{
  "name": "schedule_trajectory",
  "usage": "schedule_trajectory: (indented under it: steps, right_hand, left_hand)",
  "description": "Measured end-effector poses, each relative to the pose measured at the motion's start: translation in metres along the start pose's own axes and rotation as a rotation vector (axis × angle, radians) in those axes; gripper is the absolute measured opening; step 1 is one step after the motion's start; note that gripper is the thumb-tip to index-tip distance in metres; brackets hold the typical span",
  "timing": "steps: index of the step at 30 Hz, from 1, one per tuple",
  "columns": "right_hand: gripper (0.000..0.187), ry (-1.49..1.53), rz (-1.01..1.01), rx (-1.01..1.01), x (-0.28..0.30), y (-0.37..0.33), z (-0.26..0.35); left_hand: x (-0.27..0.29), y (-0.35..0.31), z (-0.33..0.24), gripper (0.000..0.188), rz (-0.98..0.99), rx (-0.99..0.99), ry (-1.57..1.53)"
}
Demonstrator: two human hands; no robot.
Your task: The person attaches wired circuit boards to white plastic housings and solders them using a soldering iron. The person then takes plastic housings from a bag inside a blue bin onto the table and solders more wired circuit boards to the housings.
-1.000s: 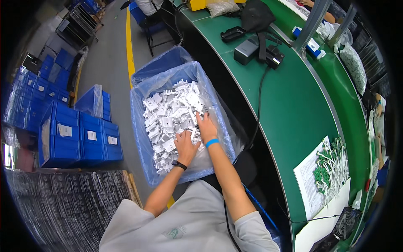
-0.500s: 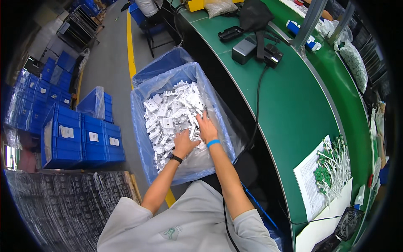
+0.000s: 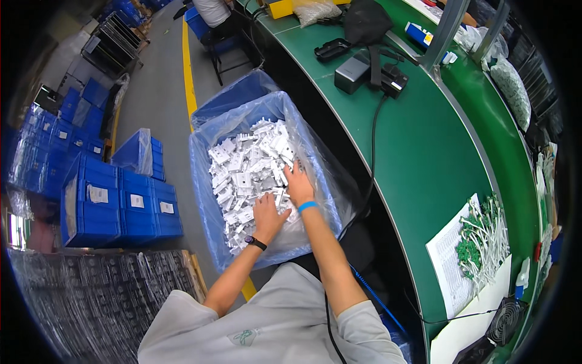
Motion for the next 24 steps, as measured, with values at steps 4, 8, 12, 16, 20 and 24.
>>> schedule_trajectory:
  steps: [4, 8, 12, 16, 20, 24]
  right_hand:
    - [0.061, 0.171, 0.076, 0.067, 0.014, 0.007, -0.008]
    - [0.067, 0.167, 0.124, 0.039, 0.025, 0.005, -0.004]
    - [0.069, 0.203, 0.107, 0.045, 0.029, -0.002, 0.001]
    - [0.067, 0.256, 0.037, 0.115, 0.028, -0.009, -0.007]
    - [0.062, 0.311, 0.009, 0.143, 0.029, -0.011, -0.007]
    - [0.059, 0.389, -0.053, 0.208, 0.034, -0.017, -0.007]
  left_hand:
    - [-0.004, -0.004, 0.008, 0.071, -0.009, 0.014, -0.022]
    - [-0.003, -0.004, 0.007, 0.070, -0.048, -0.022, -0.004]
    - [-0.001, -0.007, 0.008, 0.070, -0.069, -0.022, -0.019]
    - [0.000, -0.004, 0.005, 0.069, -0.065, -0.008, -0.022]
    - [-0.004, -0.006, 0.007, 0.070, -0.084, -0.010, -0.020]
    - [-0.008, -0.007, 0.009, 0.069, -0.110, -0.015, -0.035]
Point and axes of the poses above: each hand's wrist, its own y-axis towards the middle knuckle, its own x-axis out of the back of the hand, z = x × y, the point moved 2 cm from there along y, towards the middle knuckle, and after that the axes turned 12 degrees about x, right-handed, at the moved point
